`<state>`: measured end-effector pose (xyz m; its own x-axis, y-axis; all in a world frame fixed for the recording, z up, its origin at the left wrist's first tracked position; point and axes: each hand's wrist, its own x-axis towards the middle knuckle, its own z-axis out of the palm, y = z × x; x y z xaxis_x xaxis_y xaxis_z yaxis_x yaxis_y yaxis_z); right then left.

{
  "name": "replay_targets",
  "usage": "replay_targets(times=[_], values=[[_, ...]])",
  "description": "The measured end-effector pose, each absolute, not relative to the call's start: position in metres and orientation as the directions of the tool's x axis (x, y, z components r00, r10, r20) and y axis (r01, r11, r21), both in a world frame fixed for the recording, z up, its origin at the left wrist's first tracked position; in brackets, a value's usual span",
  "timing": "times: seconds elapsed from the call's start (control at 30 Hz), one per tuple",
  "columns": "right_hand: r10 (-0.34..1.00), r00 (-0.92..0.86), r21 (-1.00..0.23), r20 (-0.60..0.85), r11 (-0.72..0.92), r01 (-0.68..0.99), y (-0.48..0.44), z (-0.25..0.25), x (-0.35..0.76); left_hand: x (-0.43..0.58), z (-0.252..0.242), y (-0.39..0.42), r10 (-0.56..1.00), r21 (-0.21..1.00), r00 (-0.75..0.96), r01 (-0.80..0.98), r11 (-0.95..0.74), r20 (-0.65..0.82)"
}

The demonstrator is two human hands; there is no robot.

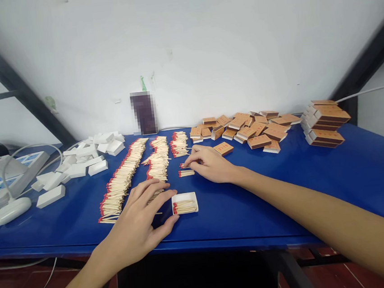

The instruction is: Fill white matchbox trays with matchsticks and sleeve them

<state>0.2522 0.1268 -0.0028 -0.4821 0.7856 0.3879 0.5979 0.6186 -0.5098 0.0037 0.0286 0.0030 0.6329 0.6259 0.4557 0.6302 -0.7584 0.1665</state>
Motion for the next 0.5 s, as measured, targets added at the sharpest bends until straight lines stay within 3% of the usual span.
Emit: replay_targets(times=[0.5], values=[[0.775,-0.527,-0.521,0.349,0.628,0.578,0.1262,-0.0019,0.2525,0.0036,0.0048,0.0273,0.628,0.18,0.634,0.625,-0.76,0.451]])
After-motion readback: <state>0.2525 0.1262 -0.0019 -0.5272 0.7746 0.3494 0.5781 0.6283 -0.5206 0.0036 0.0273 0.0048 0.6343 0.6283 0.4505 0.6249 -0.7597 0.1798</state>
